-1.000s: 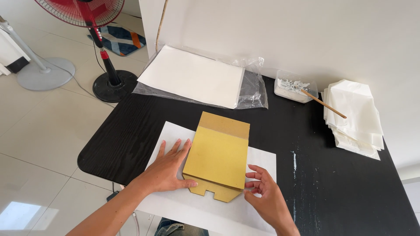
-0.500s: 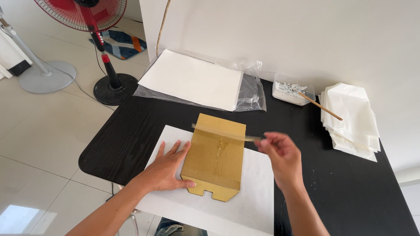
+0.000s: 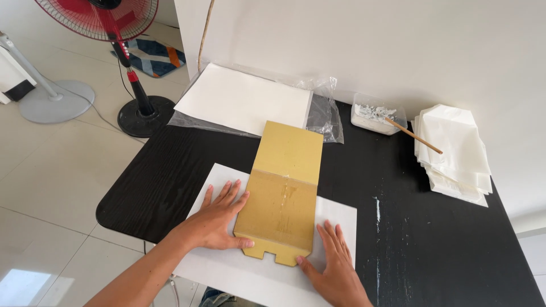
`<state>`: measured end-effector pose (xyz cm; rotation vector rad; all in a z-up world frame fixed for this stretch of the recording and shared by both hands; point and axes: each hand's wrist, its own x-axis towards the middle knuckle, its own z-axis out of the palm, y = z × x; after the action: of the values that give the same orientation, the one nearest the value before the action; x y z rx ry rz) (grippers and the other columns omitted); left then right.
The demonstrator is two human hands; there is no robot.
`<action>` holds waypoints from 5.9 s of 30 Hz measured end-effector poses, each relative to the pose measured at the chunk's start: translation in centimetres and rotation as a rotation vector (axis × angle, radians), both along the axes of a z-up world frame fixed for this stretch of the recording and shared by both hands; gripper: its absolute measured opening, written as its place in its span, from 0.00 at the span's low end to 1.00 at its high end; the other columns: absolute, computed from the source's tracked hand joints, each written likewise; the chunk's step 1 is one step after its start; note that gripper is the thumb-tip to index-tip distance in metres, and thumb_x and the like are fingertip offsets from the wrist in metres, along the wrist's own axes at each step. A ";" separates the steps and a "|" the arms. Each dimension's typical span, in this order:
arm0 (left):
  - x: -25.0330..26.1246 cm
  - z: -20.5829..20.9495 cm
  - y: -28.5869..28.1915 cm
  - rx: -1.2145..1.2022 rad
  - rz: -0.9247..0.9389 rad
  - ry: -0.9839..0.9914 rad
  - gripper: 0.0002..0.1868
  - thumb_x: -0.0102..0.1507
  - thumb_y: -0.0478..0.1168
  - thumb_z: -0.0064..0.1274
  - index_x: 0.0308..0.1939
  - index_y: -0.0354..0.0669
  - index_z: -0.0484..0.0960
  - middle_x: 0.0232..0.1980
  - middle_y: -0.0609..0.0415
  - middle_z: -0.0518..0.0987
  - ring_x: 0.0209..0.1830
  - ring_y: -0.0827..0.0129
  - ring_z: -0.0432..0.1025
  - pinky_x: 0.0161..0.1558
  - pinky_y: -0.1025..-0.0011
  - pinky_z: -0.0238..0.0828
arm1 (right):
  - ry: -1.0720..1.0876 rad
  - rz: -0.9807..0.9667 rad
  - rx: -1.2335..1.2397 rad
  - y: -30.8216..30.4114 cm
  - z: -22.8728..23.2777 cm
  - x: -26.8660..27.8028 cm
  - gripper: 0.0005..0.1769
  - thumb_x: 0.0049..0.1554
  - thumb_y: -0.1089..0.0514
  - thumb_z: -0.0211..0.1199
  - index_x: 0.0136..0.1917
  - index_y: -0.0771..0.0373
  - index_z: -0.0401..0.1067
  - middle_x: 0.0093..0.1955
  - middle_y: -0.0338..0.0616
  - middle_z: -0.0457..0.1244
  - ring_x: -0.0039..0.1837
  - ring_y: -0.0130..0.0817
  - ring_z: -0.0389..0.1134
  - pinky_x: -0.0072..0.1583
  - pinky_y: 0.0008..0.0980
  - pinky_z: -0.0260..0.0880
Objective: Assembling a paper bag by folding paper around a template and applying glue with a brush.
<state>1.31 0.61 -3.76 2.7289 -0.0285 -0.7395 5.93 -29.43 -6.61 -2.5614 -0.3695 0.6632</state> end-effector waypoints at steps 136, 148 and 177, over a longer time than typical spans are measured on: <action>0.1 -4.0 -1.5 -0.099 -0.006 -0.302 0.54 0.68 0.73 0.23 0.80 0.36 0.27 0.84 0.38 0.23 0.85 0.56 0.21 0.79 0.60 0.16 | -0.396 0.238 0.523 -1.3 -2.8 -0.4 0.19 0.46 0.51 0.80 0.52 0.56 0.86 0.70 0.40 0.68 0.81 0.41 0.56 0.77 0.45 0.52; 3.4 -7.1 -0.3 0.109 -0.221 -0.503 0.54 0.69 0.76 0.25 0.80 0.32 0.38 0.84 0.35 0.34 0.84 0.51 0.27 0.78 0.54 0.22 | -0.408 0.242 0.519 -1.2 -2.9 -0.3 0.17 0.47 0.49 0.79 0.49 0.54 0.87 0.69 0.39 0.69 0.80 0.40 0.57 0.76 0.44 0.53; 3.1 -3.7 -1.6 0.077 -0.218 -0.310 0.67 0.58 0.85 0.38 0.81 0.39 0.33 0.84 0.36 0.26 0.84 0.46 0.20 0.77 0.51 0.18 | -0.507 0.344 0.471 -0.9 -2.8 0.1 0.31 0.43 0.47 0.83 0.60 0.53 0.81 0.71 0.37 0.67 0.80 0.42 0.55 0.74 0.45 0.56</action>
<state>4.46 -1.00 -7.44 2.9185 -0.3797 -0.3687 6.00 -30.37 -9.39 -2.1883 -1.0174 0.0032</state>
